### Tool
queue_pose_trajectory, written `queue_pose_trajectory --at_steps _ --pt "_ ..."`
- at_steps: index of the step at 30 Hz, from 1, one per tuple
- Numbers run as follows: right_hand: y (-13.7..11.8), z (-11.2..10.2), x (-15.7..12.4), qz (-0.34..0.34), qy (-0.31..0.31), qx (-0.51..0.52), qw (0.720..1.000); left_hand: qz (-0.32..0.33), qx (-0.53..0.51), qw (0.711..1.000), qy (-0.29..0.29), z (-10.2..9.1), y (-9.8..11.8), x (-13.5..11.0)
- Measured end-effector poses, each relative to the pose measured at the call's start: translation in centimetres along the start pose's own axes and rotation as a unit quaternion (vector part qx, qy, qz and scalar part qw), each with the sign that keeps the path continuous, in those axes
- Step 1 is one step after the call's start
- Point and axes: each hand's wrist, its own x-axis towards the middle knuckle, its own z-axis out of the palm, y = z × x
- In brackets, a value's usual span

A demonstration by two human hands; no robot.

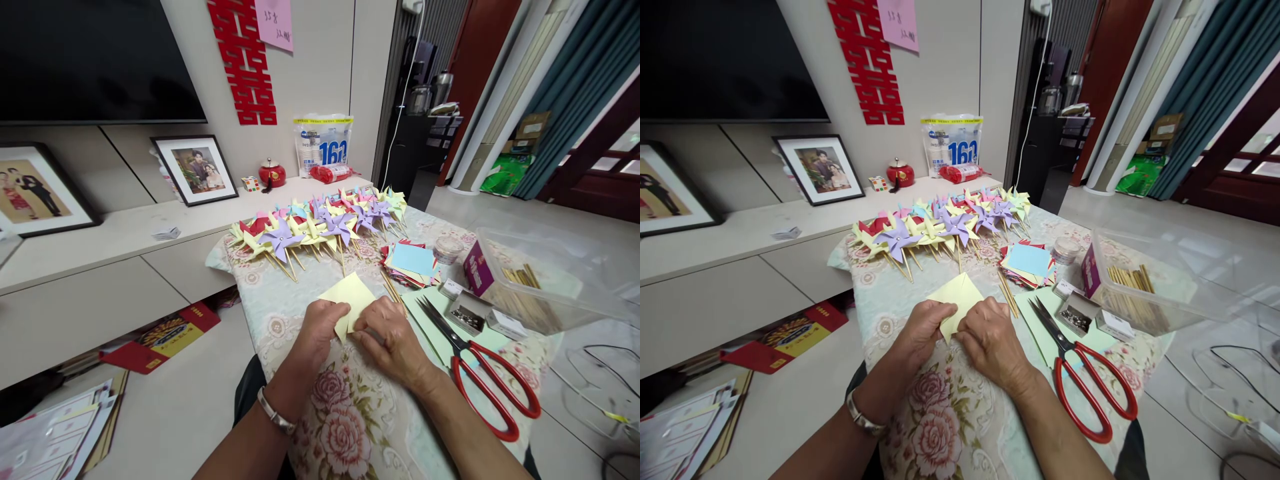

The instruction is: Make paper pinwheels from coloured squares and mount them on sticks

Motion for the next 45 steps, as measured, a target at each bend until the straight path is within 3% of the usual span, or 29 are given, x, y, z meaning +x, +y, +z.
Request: queue_pose_trajectory --at_steps 10,20,36,45 --pt "0.2 0.0 0.4 0.098 0.034 0.134 0.986 0.002 -0.015 1.000 0.018 0.4 0.2 -1.1" --pt "0.7 0.7 0.3 0.191 0.055 0.130 0.971 0.001 -0.002 1.000 0.024 0.4 -0.9 -0.6" --pt "0.7 0.8 0.4 0.187 0.064 0.071 0.978 0.005 -0.019 1.000 0.011 0.5 -0.7 -1.0" --pt "0.8 0.9 0.2 0.183 0.070 0.044 0.980 -0.001 -0.015 1.000 0.016 0.4 -2.0 0.1"
